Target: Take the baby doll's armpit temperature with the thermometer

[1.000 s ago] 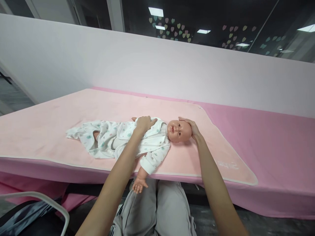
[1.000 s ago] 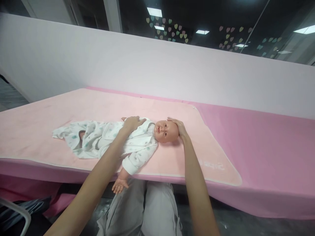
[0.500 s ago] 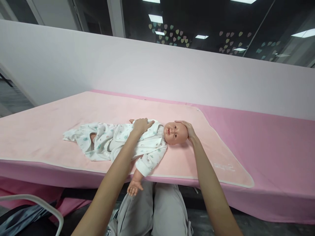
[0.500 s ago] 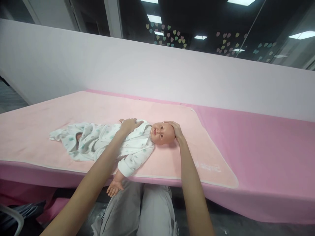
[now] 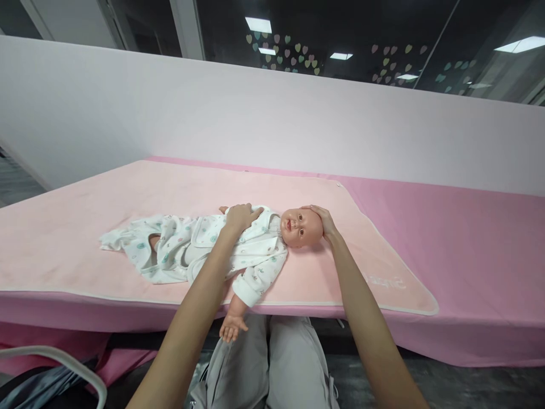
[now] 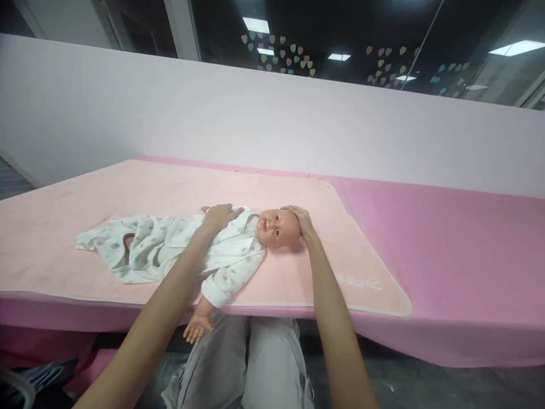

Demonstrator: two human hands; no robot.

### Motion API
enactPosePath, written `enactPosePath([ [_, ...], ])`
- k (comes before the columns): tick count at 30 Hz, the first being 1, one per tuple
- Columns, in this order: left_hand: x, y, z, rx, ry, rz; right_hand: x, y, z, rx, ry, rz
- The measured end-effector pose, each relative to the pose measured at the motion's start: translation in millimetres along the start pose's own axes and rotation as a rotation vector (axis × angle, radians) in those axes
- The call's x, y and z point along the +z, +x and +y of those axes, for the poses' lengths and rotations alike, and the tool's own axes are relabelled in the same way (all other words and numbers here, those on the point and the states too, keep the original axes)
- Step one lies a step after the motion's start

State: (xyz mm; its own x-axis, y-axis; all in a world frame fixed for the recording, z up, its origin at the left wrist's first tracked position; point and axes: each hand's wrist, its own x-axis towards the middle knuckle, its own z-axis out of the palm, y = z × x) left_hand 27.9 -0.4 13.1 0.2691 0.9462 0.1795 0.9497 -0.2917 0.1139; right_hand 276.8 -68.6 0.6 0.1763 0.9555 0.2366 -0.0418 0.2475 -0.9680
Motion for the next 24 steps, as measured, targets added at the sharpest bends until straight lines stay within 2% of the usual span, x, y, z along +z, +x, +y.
enactPosePath([
  [9,-9,-8,4,-0.005,-0.012,-0.02,-4,6,7,0.007,0.052,0.098],
  [14,-11,-11,5,-0.001,-0.006,-0.027,-5,6,8,0.022,0.064,0.051],
  [18,-9,-8,4,0.014,-0.007,-0.005,-2,4,1,0.065,0.054,0.017],
  [24,-2,-1,2,-0.027,-0.044,0.018,3,2,-3,0.042,0.105,0.104],
])
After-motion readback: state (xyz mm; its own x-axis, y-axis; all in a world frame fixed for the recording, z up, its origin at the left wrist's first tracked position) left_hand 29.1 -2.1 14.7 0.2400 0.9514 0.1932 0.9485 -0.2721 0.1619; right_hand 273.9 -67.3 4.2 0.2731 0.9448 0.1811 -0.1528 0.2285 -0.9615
